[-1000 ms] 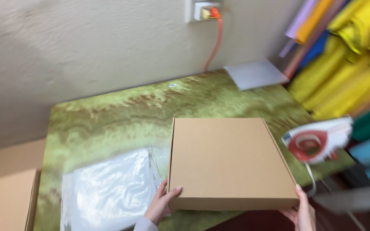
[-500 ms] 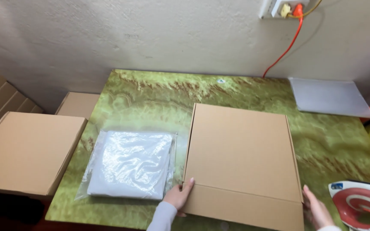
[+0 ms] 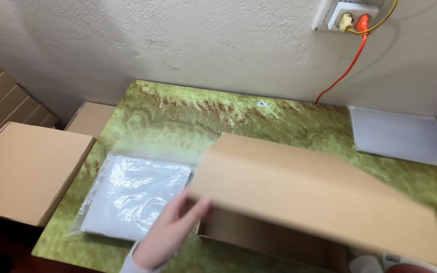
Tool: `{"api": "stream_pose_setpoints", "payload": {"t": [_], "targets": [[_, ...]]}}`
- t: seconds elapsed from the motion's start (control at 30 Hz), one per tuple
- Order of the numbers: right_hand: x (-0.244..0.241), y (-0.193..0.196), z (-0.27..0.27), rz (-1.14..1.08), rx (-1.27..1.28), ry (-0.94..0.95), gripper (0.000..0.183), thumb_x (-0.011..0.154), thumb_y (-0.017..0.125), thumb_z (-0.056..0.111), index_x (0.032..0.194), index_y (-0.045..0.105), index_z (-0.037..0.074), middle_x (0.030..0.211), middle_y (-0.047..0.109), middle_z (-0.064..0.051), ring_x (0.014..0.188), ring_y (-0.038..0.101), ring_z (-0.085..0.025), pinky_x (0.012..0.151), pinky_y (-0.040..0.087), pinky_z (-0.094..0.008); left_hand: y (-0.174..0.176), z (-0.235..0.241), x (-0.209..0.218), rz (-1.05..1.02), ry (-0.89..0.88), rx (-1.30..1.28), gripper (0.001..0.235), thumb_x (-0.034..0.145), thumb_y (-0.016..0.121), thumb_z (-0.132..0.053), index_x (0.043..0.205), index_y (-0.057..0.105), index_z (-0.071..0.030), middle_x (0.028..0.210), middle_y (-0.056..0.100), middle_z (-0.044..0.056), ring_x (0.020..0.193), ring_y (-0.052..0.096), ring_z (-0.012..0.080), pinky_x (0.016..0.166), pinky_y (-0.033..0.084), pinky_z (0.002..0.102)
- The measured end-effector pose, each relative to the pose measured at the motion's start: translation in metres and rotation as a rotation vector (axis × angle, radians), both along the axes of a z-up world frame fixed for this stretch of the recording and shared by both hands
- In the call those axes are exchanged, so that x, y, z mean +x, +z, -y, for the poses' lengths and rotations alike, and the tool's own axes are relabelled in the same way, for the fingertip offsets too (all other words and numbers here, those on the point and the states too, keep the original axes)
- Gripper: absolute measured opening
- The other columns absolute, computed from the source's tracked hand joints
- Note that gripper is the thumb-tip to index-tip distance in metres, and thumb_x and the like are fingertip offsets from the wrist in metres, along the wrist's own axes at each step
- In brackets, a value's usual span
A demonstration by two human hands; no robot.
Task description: The person unpacks a white shirt from a plastic bag and places it into a cardboard box. They then retrieve a white shirt from a clothing rack, lay it flat on a table, and smooth it out. Finally, the person uses an iron to press the shirt, focusing on the collar and upper chest area.
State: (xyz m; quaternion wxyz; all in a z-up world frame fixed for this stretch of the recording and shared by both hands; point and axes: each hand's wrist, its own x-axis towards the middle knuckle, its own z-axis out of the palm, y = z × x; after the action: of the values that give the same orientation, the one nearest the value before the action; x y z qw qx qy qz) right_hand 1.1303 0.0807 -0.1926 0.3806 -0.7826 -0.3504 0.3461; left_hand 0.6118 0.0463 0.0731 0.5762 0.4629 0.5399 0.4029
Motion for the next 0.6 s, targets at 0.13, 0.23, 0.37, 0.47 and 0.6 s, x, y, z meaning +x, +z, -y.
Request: {"api": "stream_pose_setpoints", "payload": {"t": [0.13, 0.23, 0.37, 0.47, 0.6], "targets": [[0.003, -0.025, -0.04, 0.031, 0.148, 0.037, 0.056, 0.103, 0.064, 0.019, 0.159, 0.06, 0.016, 0.149, 0.065, -0.015, 0.137, 0.056, -0.017, 0.115, 0.042, -0.033, 0.062, -0.095, 0.048, 0.157, 0.046, 0.301, 0.071, 0.096, 0.066, -0.029, 0.162, 0.045, -0.011, 0.161, 0.061, 0.004, 0.146, 0.059, 0.0156, 0.121, 0.048, 0.034], [0.004, -0.024, -0.049, 0.087, 0.203, 0.013, 0.055, 0.102, 0.066, 0.025, 0.155, 0.062, 0.011, 0.15, 0.064, -0.013, 0.14, 0.053, -0.016, 0.117, 0.038, -0.031, 0.052, -0.195, 0.071, 0.179, 0.076, 0.648, 0.062, 0.101, 0.068, -0.022, 0.157, 0.048, -0.002, 0.156, 0.06, 0.01, 0.143, 0.057, 0.0161, 0.125, 0.045, 0.034], [-0.007, 0.005, -0.048, 0.073, 0.082, -0.03, 0.053, 0.102, 0.066, 0.031, 0.155, 0.065, 0.024, 0.144, 0.071, -0.006, 0.134, 0.061, -0.014, 0.112, 0.042, -0.029, 0.024, -0.281, 0.087, 0.099, 0.203, 0.49, 0.09, 0.088, 0.075, -0.043, 0.163, 0.037, -0.01, 0.157, 0.057, 0.024, 0.143, 0.061, 0.0268, 0.12, 0.049, 0.039], [-0.004, 0.003, -0.05, 0.011, 0.126, -0.037, 0.052, 0.103, 0.066, 0.022, 0.155, 0.064, 0.019, 0.141, 0.07, -0.009, 0.132, 0.059, -0.011, 0.113, 0.042, -0.028, -0.017, -0.277, 0.085, -0.005, 0.191, 0.502, 0.074, 0.091, 0.074, -0.043, 0.154, 0.05, -0.011, 0.147, 0.065, 0.015, 0.135, 0.067, 0.0232, 0.118, 0.051, 0.037], [0.022, -0.034, -0.059, -0.052, 0.273, -0.087, 0.058, 0.097, 0.077, 0.007, 0.153, 0.065, 0.013, 0.136, 0.067, -0.028, 0.123, 0.063, -0.019, 0.111, 0.047, -0.032, -0.087, -0.197, 0.042, -0.127, 0.026, 0.443, 0.05, 0.096, 0.071, -0.041, 0.137, 0.07, -0.011, 0.146, 0.071, 0.006, 0.134, 0.066, 0.0156, 0.117, 0.05, 0.033]]}}
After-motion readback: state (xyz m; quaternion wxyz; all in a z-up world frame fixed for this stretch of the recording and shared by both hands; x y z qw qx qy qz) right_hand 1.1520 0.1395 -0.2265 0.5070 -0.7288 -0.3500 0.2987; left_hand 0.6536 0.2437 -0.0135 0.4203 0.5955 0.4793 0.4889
